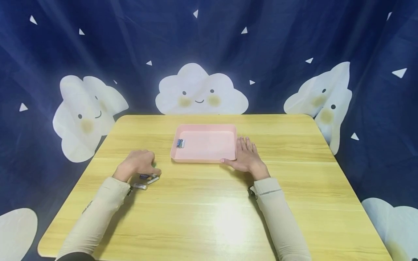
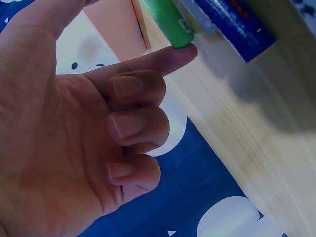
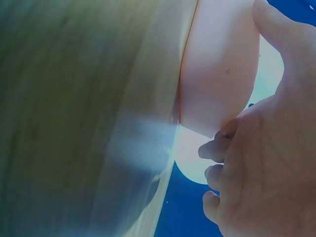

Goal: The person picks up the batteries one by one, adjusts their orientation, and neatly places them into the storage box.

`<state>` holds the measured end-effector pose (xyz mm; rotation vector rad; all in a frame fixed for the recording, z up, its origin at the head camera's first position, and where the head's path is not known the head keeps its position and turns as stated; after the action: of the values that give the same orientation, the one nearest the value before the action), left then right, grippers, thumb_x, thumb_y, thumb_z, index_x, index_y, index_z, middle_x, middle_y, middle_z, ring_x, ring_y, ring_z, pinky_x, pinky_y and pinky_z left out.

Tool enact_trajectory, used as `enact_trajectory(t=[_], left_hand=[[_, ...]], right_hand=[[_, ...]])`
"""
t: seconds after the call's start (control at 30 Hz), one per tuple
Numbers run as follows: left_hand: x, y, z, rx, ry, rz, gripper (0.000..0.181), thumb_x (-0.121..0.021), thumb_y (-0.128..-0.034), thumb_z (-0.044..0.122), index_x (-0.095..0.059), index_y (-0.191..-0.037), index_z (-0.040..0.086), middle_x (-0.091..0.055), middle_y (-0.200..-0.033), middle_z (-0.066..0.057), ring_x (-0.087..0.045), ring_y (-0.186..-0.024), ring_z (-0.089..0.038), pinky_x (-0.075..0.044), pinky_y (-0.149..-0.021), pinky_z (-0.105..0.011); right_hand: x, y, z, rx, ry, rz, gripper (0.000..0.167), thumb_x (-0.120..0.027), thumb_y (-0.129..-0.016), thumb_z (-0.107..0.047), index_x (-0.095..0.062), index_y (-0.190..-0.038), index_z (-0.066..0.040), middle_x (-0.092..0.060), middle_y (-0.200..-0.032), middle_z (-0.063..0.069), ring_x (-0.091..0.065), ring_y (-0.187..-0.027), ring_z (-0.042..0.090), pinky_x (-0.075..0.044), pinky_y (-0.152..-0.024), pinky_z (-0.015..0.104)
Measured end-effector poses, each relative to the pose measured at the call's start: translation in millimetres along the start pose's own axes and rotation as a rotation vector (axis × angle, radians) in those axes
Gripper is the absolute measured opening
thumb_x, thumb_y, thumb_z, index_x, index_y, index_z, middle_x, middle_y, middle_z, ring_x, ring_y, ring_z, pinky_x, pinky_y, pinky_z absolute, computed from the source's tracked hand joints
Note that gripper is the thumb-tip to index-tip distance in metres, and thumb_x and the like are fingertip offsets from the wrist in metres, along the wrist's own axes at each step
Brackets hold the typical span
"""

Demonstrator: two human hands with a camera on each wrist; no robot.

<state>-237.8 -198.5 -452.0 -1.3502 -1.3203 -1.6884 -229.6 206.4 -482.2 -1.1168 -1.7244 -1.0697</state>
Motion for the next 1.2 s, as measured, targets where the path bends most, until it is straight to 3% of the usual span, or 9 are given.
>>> enact_trajectory(t=[0.17, 0.27, 0.4, 0.5, 0.7, 0.93, 1.2], left_hand=[[-1.1, -2.9, -2.7, -0.038, 0.044, 0.033, 0.053, -0.078, -0.0797, 0.058, -0.046, -0.057, 0.022, -0.039, -0.058, 0.006, -0.036, -0.052, -0.012, -0.03, -0.052, -0.028], [-1.1, -4.2, -3.6, -0.065, 0.093, 0.053, 0.047, -0.078, -0.0807, 0.057, -0.054, -0.061, 0.022, -0.041, -0.06, 0.006, -0.038, -0.055, -0.012, -0.029, -0.054, -0.029], [-1.7, -5.6, -6.4, -0.094, 0.145, 0.073, 0.037, -0.078, -0.0811, 0.059, -0.07, -0.077, 0.023, -0.062, -0.073, 0.007, -0.053, -0.062, -0.012, -0.039, -0.058, -0.031], [-3.1, -8.3, -10.0, -0.112, 0.167, 0.091, 0.04, -0.078, -0.0809, 0.059, -0.076, -0.092, 0.021, -0.072, -0.087, 0.006, -0.06, -0.069, -0.012, -0.046, -0.062, -0.032], [-3.5, -14.0, -15.3, -0.13, 0.235, 0.139, 0.054, -0.077, -0.0811, 0.058, -0.077, -0.113, 0.015, -0.073, -0.094, 0.003, -0.06, -0.074, -0.012, -0.047, -0.063, -0.031], [-4.7, -19.2, -19.7, -0.158, 0.335, 0.223, 0.055, -0.079, -0.082, 0.058, -0.077, -0.116, 0.015, -0.061, -0.079, 0.003, -0.049, -0.065, -0.012, -0.038, -0.056, -0.029], [-4.9, -26.9, -24.8, -0.205, 0.435, 0.301, 0.052, -0.08, -0.0835, 0.056, -0.077, -0.117, 0.015, -0.049, -0.067, 0.006, -0.041, -0.061, -0.01, -0.035, -0.06, -0.028]], right_hand=[[0.6, 0.1, -0.5, 0.0, 0.005, 0.006, 0.122, -0.046, -0.091, -0.08, 0.003, -0.162, 0.007, 0.004, -0.172, 0.025, 0.008, -0.16, 0.046, 0.002, -0.128, 0.06], [0.6, 0.2, -0.7, 0.003, 0.003, 0.008, 0.122, -0.045, -0.092, -0.08, 0.003, -0.162, 0.007, 0.004, -0.172, 0.026, 0.008, -0.16, 0.046, 0.002, -0.128, 0.061], [0.4, 0.2, -0.6, 0.005, 0.001, 0.01, 0.122, -0.045, -0.092, -0.08, 0.002, -0.162, 0.008, 0.004, -0.172, 0.026, 0.007, -0.16, 0.047, 0.002, -0.128, 0.061], [0.7, 0.5, -0.8, 0.005, 0.0, 0.008, 0.121, -0.045, -0.092, -0.08, 0.002, -0.162, 0.008, 0.004, -0.172, 0.026, 0.007, -0.16, 0.047, 0.002, -0.128, 0.061], [1.6, 1.5, -1.7, 0.003, -0.003, 0.004, 0.121, -0.045, -0.092, -0.079, 0.003, -0.162, 0.007, 0.004, -0.172, 0.026, 0.008, -0.16, 0.047, 0.002, -0.128, 0.061], [-0.1, 1.8, -1.5, 0.004, -0.013, 0.001, 0.122, -0.046, -0.092, -0.079, 0.004, -0.162, 0.007, 0.005, -0.172, 0.026, 0.01, -0.16, 0.046, 0.003, -0.128, 0.061], [-0.7, 1.3, -0.4, 0.005, -0.014, 0.008, 0.122, -0.046, -0.092, -0.08, 0.003, -0.162, 0.007, 0.004, -0.172, 0.026, 0.009, -0.16, 0.046, 0.003, -0.128, 0.061]])
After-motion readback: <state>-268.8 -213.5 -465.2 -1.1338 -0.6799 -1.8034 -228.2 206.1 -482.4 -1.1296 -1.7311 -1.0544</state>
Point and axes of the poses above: each hand's wrist, its own y-axis away from the middle knuckle, its own x-axis out of the back of the hand, z = x × y, the point moved 2 cm from there along -y, towards the middle knuckle
